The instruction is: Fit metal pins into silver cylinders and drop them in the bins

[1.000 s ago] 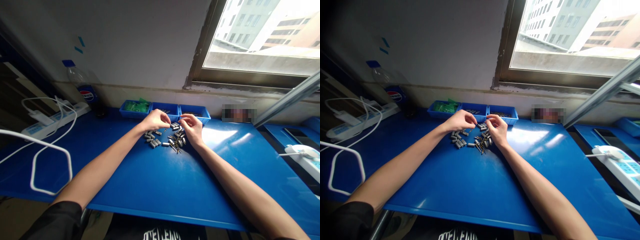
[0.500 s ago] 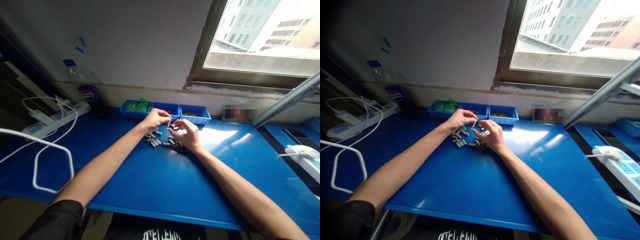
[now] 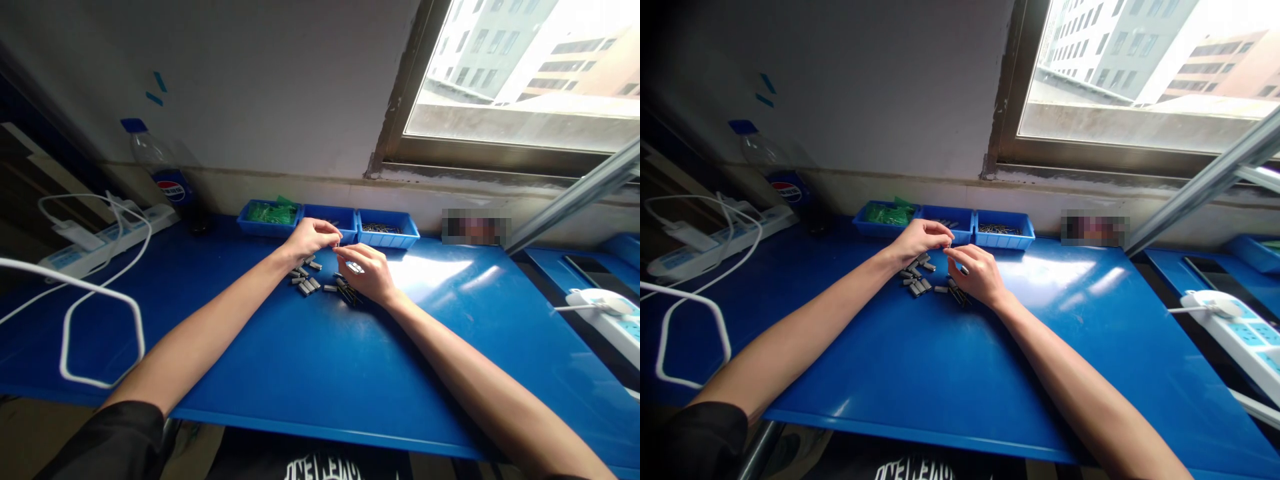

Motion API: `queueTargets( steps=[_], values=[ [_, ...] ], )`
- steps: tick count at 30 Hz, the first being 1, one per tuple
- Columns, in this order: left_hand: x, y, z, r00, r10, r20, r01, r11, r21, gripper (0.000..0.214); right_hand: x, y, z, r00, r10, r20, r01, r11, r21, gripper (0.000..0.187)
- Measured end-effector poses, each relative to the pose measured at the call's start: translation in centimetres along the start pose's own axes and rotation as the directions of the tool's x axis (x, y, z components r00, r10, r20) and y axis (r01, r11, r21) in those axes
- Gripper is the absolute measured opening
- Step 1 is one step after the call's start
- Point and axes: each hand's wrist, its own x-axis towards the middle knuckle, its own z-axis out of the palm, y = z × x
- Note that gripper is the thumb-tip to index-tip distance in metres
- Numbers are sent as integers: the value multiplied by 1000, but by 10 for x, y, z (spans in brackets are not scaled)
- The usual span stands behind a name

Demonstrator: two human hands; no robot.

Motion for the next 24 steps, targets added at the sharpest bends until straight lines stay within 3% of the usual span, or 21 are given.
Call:
queueTargets(
  steps=[4, 8, 13, 15, 19, 21, 24],
  values=[
    [1, 0, -1, 1000, 2, 13, -2, 1000, 21, 12, 1, -4, -1, 997, 45, -54, -42, 997, 64, 23],
    [5, -4, -9, 995, 6, 97, -15, 996, 91, 13, 3, -7, -5, 972, 201, -122, -180, 970, 166, 15],
    [6, -2, -17, 979, 146, 141, -187, 918, 350, 17, 11, 8, -16, 863, 432, -261, -347, 884, 314, 18],
    [2, 2, -16, 954, 182, 237, -274, 852, 446, 15, 16, 17, -23, 828, 472, -303, -372, 866, 334, 28],
    [-7, 10, -9, 844, 132, 520, -440, 724, 531, 15, 28, 27, -38, 826, 510, -240, -423, 842, 334, 38],
    [-8, 9, -5, 811, 119, 573, -502, 644, 577, 15, 31, 27, -45, 833, 522, -181, -458, 836, 302, 30],
    [-7, 1, 0, 795, 121, 595, -550, 556, 623, 15, 30, 22, -54, 839, 544, -16, -520, 811, 268, 22]
  ],
)
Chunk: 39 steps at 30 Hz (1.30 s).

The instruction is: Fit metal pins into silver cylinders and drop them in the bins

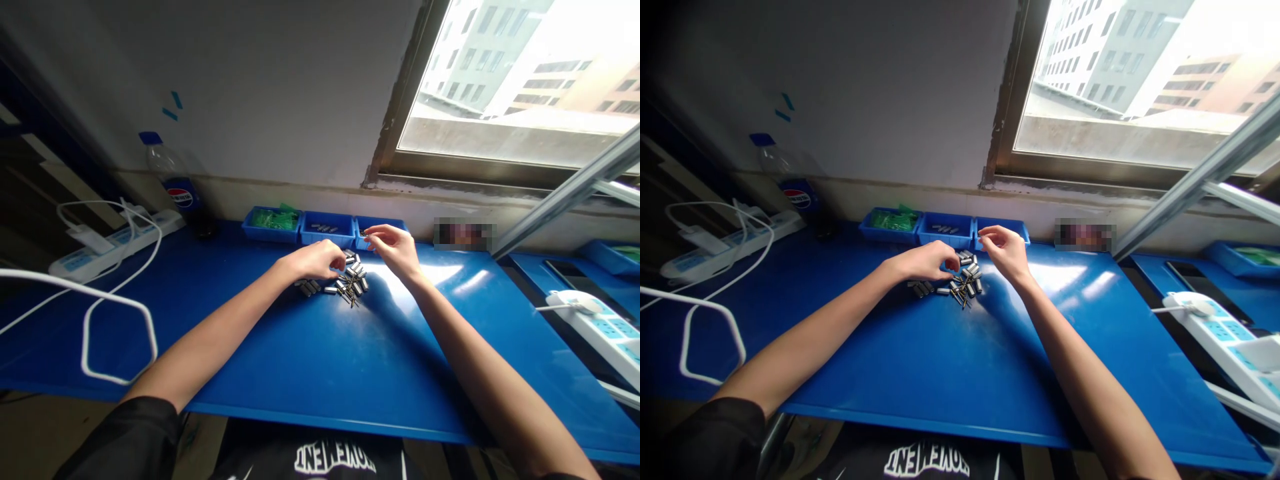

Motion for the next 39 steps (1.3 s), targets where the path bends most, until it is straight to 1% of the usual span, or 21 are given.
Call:
queueTargets(
  steps=[2, 3, 4, 5, 9, 11, 16, 19, 23, 26, 28, 30, 32, 35, 39],
  values=[
    [1, -3, 4, 1000, 5, 20, -6, 999, 33, 12, -6, -1, -2, 993, 26, 115, -25, 1000, -10, 21],
    [2, -5, 5, 1000, 7, 27, -9, 999, 46, 11, -10, -1, -3, 989, 29, 147, -28, 1000, -9, 21],
    [2, -6, 6, 999, 8, 34, -10, 998, 57, 9, -14, -1, -3, 988, 29, 154, -29, 1000, 0, 22],
    [1, -7, 5, 999, 9, 39, -12, 998, 68, 8, -19, 0, -2, 990, 30, 140, -32, 999, 14, 23],
    [-2, -6, -1, 998, -21, 58, 16, 996, 87, 5, -34, 4, 0, 998, 53, 16, -54, 996, 72, 23],
    [-3, -5, -4, 998, -35, 59, 31, 997, 67, 6, -40, 5, 0, 998, 59, -4, -59, 995, 76, 23],
    [-6, -5, -11, 998, -19, 60, 20, 1000, -3, 9, -48, 7, 2, 999, 46, -14, -45, 997, 61, 21],
    [-8, -7, -18, 998, -10, 58, 14, 997, -76, 11, -50, 9, 5, 999, 41, 1, -41, 998, 51, 21],
    [-12, -6, -31, 1000, -20, -2, 19, 979, -205, 18, -51, 9, 8, 999, -18, 29, 17, 1000, 12, 23],
    [-14, -2, -37, 998, -15, -68, -8, 946, -324, 23, -52, 4, 9, 997, -59, 54, 59, 998, -14, 27],
    [-14, 2, -39, 994, -8, -108, -38, 908, -417, 25, -52, 0, 9, 994, -41, 101, 37, 999, 40, 32],
    [-14, 5, -38, 992, -1, -128, -63, 865, -498, 29, -52, -6, 9, 988, 15, 155, -40, 986, 160, 37],
    [-13, 7, -38, 992, 4, -126, -74, 831, -552, 31, -53, -10, 11, 981, 68, 184, -119, 952, 283, 39],
    [-13, 8, -36, 993, 13, -120, -82, 798, -597, 32, -53, -13, 15, 977, 104, 185, -171, 904, 393, 34],
    [-12, 7, -34, 993, 21, -115, -88, 780, -620, 31, -54, -11, 18, 972, 142, 188, -214, 866, 452, 29]
  ],
)
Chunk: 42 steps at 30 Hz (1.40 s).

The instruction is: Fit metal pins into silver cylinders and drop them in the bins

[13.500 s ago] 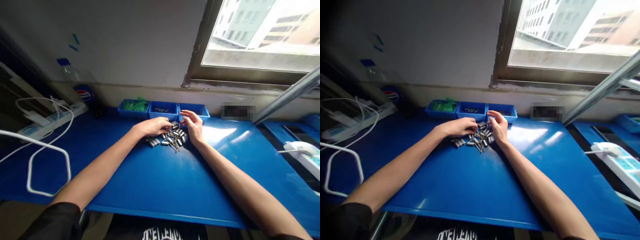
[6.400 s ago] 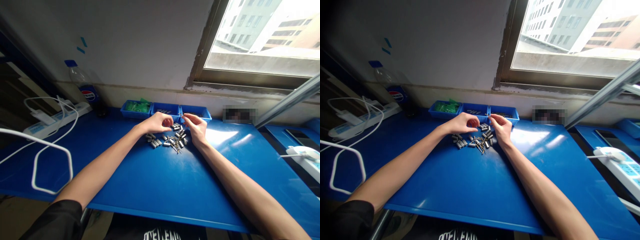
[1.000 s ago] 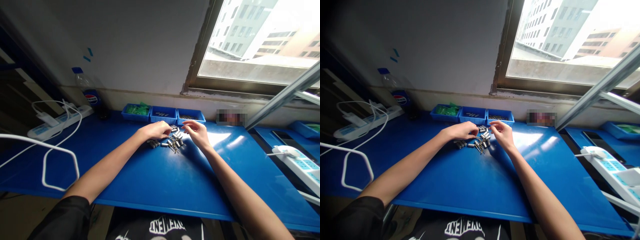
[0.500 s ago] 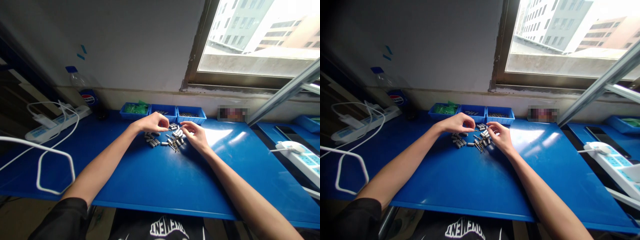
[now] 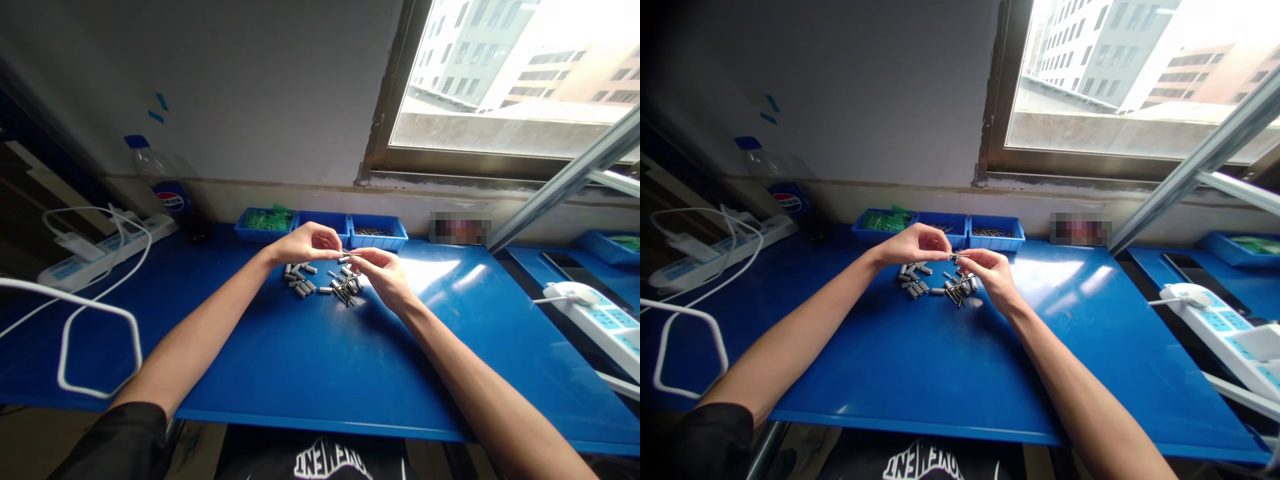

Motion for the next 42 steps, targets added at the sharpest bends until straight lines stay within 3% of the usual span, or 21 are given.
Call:
queueTargets(
  steps=[6, 13, 18, 23, 26, 30, 35, 42],
  values=[
    [2, -9, 2, 999, -44, 9, 44, 997, 60, 30, 0, 3, -1, 999, 49, -5, -49, 998, -40, 37],
    [1, -16, 1, 989, -144, -28, 142, 899, 414, 18, 3, 14, -8, 993, 65, -94, -66, 998, -12, 36],
    [1, -25, 2, 989, -130, 64, 69, 811, 581, 23, 4, 15, -12, 985, 30, -170, -30, 1000, 5, 34],
    [4, -33, 7, 980, -151, 126, 29, 743, 668, 7, 4, 17, -11, 986, 6, -164, -21, 996, -92, 32],
    [3, -31, 5, 975, -183, 123, 52, 736, 675, 6, 3, 16, -10, 988, -3, -157, -20, 989, -143, 30],
    [1, -23, 0, 988, -155, 5, 121, 792, 599, 9, 1, 13, -7, 991, -11, -133, -10, 988, -155, 29],
    [4, -14, 7, 992, 33, -123, 14, 929, 370, 10, -1, 8, 0, 999, 4, -42, -12, 984, -179, 40],
    [7, -10, 19, 984, 91, -152, -29, 930, 366, 9, 4, 12, -4, 999, 25, -30, -28, 995, -100, 39]
  ],
)
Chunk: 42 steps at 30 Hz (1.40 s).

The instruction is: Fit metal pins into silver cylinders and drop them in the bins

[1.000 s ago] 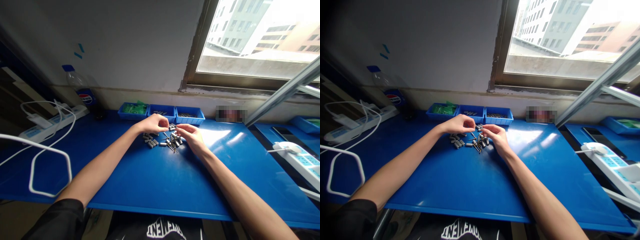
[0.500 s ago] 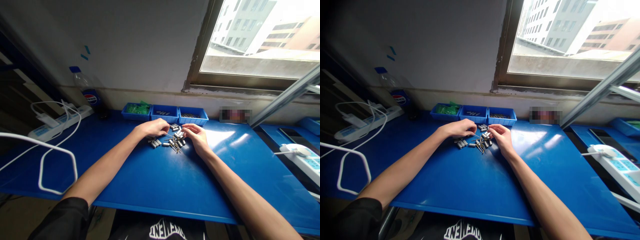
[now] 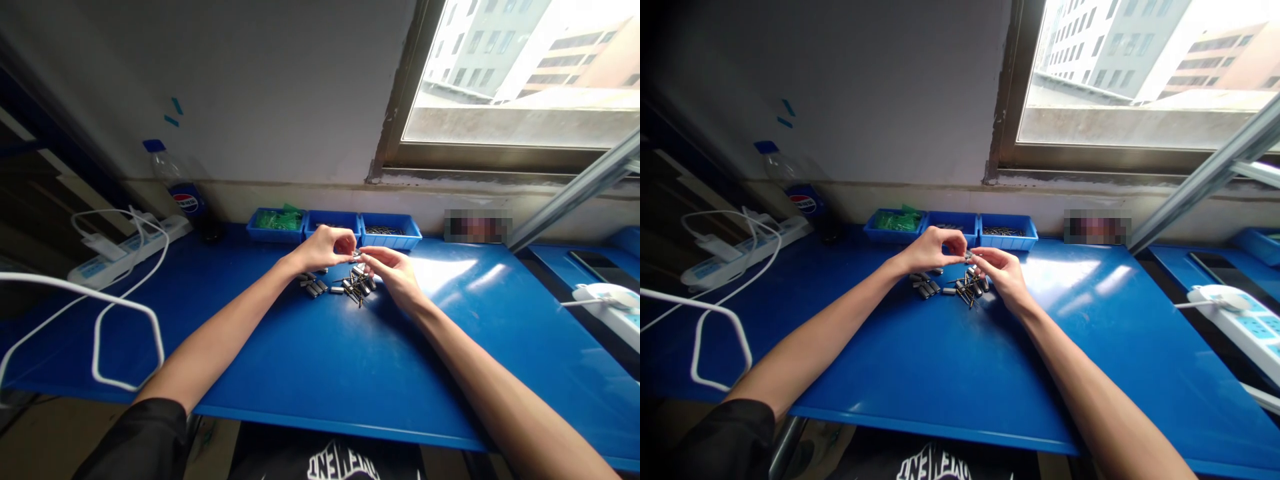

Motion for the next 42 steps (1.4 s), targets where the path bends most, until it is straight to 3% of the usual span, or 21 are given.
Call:
queueTargets(
  steps=[7, 11, 16, 19, 24, 29, 37, 42],
  values=[
    [1, -5, 2, 999, -45, -19, 47, 992, 119, 13, 7, 6, -4, 999, -28, -29, 28, 1000, -9, 35],
    [3, -11, -4, 987, -144, 77, 120, 961, 249, 22, 26, -1, -10, 975, -119, -186, 116, 993, -26, 39],
    [11, -15, -10, 912, -304, 275, 215, 926, 311, 22, 47, -6, -21, 949, -170, -266, 170, 985, -23, 57],
    [12, -16, -7, 859, -379, 344, 255, 899, 356, 26, 48, -7, -22, 945, -153, -288, 155, 988, -14, 53],
    [-3, -15, 6, 890, -413, 193, 338, 882, 329, 22, 41, -1, -18, 940, -115, -322, 140, 988, 57, 42],
    [-21, -11, 20, 935, -353, 35, 328, 897, 297, 17, 32, 9, -19, 941, -142, -306, 163, 985, 46, 37],
    [-25, -16, 34, 970, -243, -24, 238, 918, 318, 15, 33, 20, -16, 935, -171, -311, 175, 984, -14, 28],
    [-28, -9, 30, 980, -188, -61, 197, 919, 342, 22, 35, 21, -15, 950, -174, -259, 176, 984, -16, 29]
  ],
)
